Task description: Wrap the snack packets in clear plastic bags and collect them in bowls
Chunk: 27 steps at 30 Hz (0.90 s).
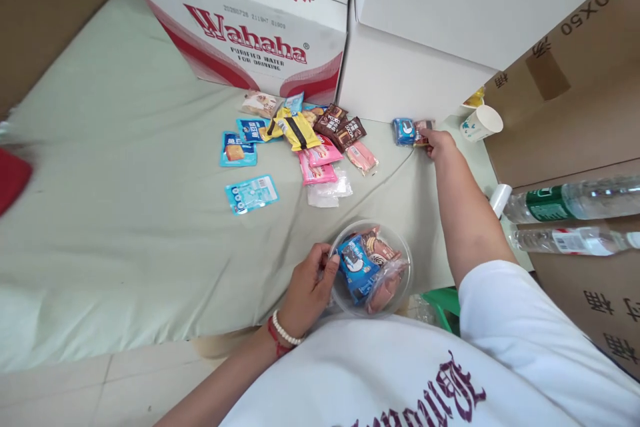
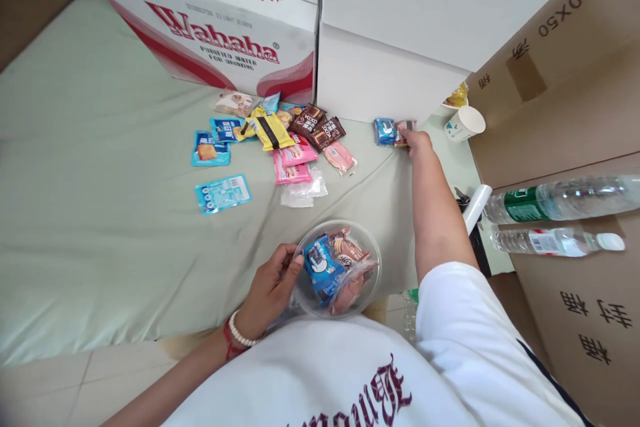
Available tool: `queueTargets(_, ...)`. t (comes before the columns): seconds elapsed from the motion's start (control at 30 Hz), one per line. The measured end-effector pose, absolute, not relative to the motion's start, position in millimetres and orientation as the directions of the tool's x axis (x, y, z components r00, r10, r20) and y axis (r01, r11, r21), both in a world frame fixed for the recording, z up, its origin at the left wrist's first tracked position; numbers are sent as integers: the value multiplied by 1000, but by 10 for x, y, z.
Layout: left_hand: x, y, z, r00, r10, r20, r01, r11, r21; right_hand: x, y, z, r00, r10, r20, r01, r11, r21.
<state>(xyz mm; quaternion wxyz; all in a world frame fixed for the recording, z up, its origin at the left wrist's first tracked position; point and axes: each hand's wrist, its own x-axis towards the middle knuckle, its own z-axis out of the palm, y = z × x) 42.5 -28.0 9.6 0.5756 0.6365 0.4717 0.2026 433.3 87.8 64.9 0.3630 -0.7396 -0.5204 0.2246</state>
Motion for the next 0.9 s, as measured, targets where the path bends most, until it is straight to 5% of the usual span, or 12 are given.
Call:
queueTargets(0.27,464,-267,115,479,825,-300,328,149,933,4458,443,610,636,769,-65,213,-256,-943)
queueTargets(0.5,485,-277,114,489,839,-241,309,92,947,3453,-639,1265,211,930,-300,137,-332,-933)
queueTargets(0.67,513,-298,140,473,861,-187,333,22,943,2882,-693,1088,70,920,-386,484,-370,-793)
queueTargets(0.77,529,-316,154,457,873,-167,355,-7,935,2712,-721,924,76,968,-239,831,-194,-521)
queueTargets(0.83,533,-321,158,450,877,-168,367,-10,930,2676,-766,914,66,980,-190,925,-131,-357)
queueTargets(0.9,522,-318,164,457,871,-180,369,-2,929,2752,-770,967,35,980,-198,935,-102,-340)
